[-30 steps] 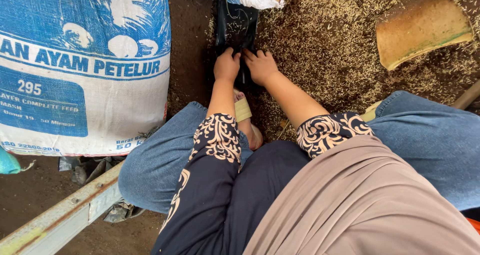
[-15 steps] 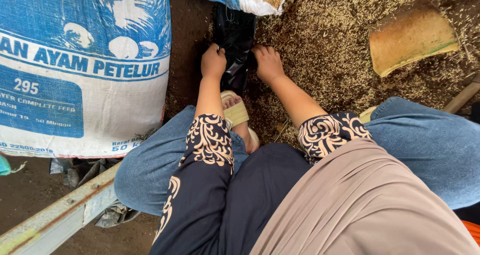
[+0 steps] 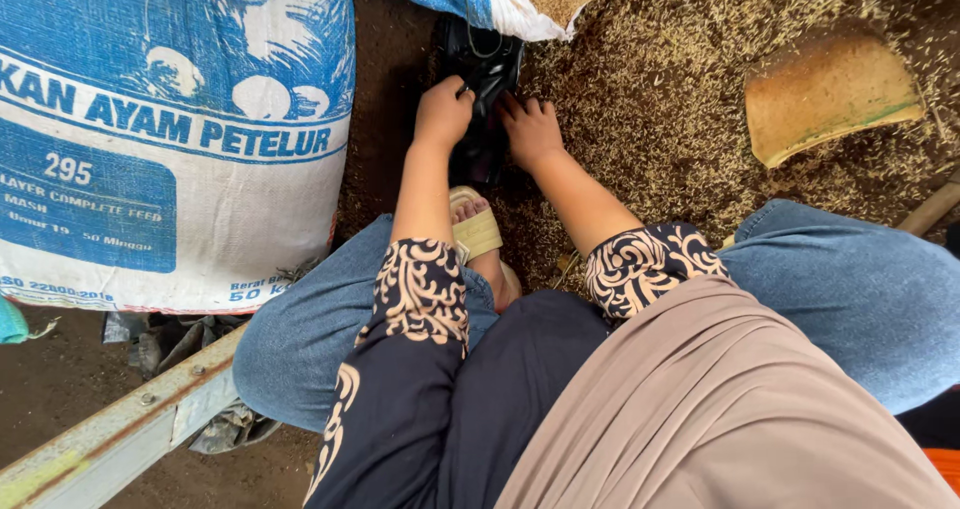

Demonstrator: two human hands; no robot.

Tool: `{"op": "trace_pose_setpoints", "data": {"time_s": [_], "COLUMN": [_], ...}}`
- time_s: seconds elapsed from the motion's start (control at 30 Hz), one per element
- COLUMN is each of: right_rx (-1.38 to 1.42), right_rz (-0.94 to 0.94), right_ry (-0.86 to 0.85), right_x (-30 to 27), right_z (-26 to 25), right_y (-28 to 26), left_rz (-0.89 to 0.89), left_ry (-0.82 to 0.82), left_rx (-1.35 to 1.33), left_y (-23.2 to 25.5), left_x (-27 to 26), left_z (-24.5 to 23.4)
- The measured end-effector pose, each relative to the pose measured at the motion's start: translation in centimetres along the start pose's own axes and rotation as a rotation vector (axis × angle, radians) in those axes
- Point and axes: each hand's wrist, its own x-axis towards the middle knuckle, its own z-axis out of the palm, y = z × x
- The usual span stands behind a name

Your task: The person scoops grains from a large sack using a scoop and pours them into small black plastic bags. The person then ties the bags shut by hand and places them on the ground.

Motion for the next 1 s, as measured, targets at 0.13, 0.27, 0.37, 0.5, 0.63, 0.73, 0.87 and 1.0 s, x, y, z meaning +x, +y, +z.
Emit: {"op": "trace_pose_setpoints", "data": {"time_s": [0.13, 0.27, 0.37, 0.5, 0.63, 0.73, 0.87, 1.0], "right_rx": [-0.019, 0.012, 0.014, -0.107, 0.103, 0.773, 1.507, 1.426], "right_rz": [0.035, 0.074, 0.086, 0.073, 0.120, 0.368, 0.569, 0.443], "right_ry": [-0.198, -0.206, -0.203, -0.397, -0.256, 0.064, 0.413, 0.427], "right_x": [0.9, 0.9, 1.7, 1.4, 1.0, -1.1, -1.1, -2.4], "right_z": [-1.2, -1.9, -2.3, -1.7, -1.8, -1.1, -2.0, -3.4], "right_y": [-0.6, -0.8, 0.1, 0.0, 1.9, 4.7, 9.7, 13.3], "left_rz": [0.053, -0.040, 0.023, -0.055, 0.161, 0.249, 0.355, 0.334], "left_ry": [-0.085, -0.255, -0.217, -0.312, -0.104, -0.026, -0.009, -0.022], "left_rx": [0.024, -0.014, -0.109, -0.157, -0.077, -0.170, -0.279, -0.283], "left_y": [-0.1, 1.7, 4.8, 8.5, 10.8, 11.2, 11.9, 13.5], "left_x": [0.7, -0.6, -3.2, -6.3, -8.2, -8.5, -8.5, -8.8], "left_z": [-4.5, -8.3, -9.2, -11.7, -12.4, -9.7, -4.0, -0.1]}}
